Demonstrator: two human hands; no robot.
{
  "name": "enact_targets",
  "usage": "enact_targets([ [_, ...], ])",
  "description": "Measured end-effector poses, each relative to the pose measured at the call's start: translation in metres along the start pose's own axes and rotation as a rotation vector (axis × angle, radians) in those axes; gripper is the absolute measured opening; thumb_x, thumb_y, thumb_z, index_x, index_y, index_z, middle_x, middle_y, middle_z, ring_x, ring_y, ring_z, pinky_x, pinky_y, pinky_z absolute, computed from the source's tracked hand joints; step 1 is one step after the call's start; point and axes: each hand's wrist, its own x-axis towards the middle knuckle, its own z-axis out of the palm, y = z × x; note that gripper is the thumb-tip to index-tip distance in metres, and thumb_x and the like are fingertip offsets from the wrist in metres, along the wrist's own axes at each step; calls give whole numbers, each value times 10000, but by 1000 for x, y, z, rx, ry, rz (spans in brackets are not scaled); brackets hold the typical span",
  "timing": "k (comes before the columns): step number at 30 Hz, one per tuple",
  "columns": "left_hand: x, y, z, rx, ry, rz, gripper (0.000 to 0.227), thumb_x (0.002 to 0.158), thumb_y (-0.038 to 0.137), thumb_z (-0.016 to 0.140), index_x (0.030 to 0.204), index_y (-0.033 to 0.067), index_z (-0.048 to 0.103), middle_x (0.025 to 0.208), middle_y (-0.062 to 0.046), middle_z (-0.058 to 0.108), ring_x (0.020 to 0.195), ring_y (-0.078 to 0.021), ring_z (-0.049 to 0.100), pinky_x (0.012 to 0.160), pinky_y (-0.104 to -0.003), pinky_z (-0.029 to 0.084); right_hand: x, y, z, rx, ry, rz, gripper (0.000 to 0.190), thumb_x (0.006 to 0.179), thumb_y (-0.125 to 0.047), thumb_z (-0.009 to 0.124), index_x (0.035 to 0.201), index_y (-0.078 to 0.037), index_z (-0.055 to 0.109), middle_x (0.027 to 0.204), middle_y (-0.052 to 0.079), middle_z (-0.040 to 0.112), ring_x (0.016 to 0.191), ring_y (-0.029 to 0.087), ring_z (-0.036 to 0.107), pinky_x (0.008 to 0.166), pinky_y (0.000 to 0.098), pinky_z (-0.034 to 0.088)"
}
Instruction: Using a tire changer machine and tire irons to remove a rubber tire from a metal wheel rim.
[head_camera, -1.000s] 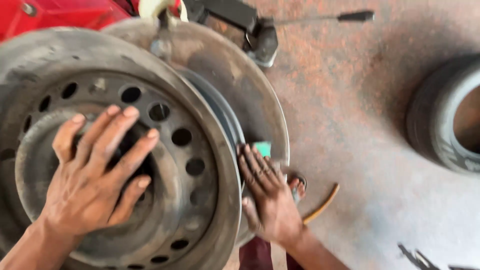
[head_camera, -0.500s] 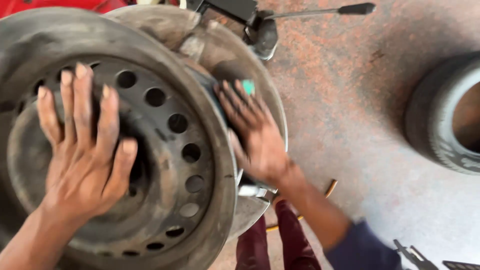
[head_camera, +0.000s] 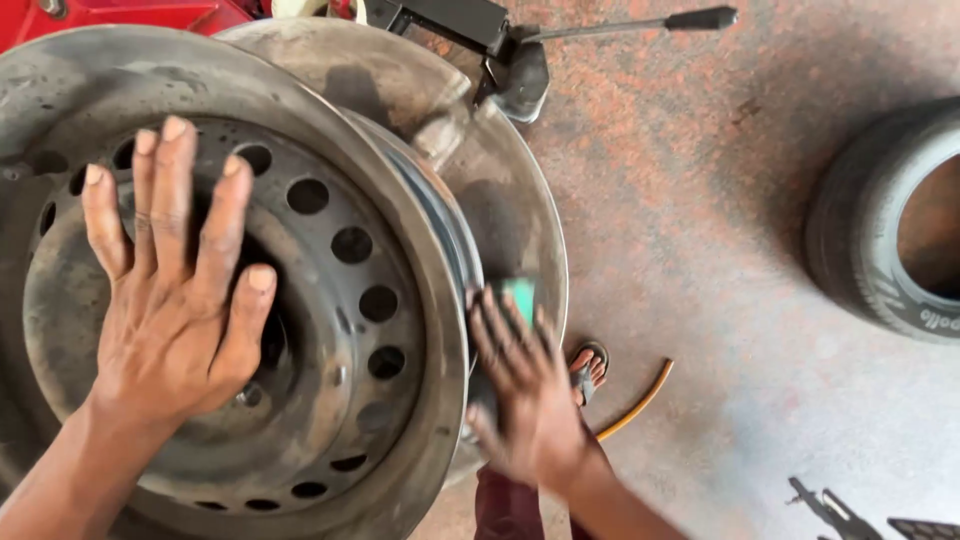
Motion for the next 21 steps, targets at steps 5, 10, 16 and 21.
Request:
enact_targets([
  [5, -2, -6, 6, 33, 27, 17, 642, 1127, 360, 335, 1648, -12, 291, 1704, -318, 120, 1605, -478, 102, 1264, -646, -29, 56, 16, -1, -114, 76, -63, 749, 960, -338, 518, 1617, -13, 360, 1713, 158, 310, 1630, 388, 181, 1327, 599, 76],
  [10, 3, -11, 5, 20, 41, 11, 632, 1130, 349, 345, 1640, -20, 290, 1700, -324, 124, 1604, -488, 93, 1260, -652, -28, -21, -16, 19, -116, 30, 77, 774, 861, -354, 540, 1542, -12, 407, 1655, 185, 308, 1551, 407, 190, 1207, 640, 55],
  [16, 3, 8, -9, -37, 63, -81, 622, 1128, 329, 327, 1622, -48, 296, 1692, -339, 129, 1601, -506, 89, 1259, -669, -30, 27, 2, 0, -138, 50, 34, 700, 945, -295, 496, 1580, -17, 406, 1698, 145, 313, 1605, 399, 188, 1260, 672, 42],
  [21, 10, 0, -3, -44, 130, -131, 635, 1117, 327, 327, 1612, -69, 293, 1680, -348, 125, 1589, -523, 73, 1249, -679, -46, -3, 5, 16, -133, 41, 59, 665, 927, -369, 496, 1524, -79, 449, 1639, 120, 346, 1554, 342, 195, 1193, 640, 50],
])
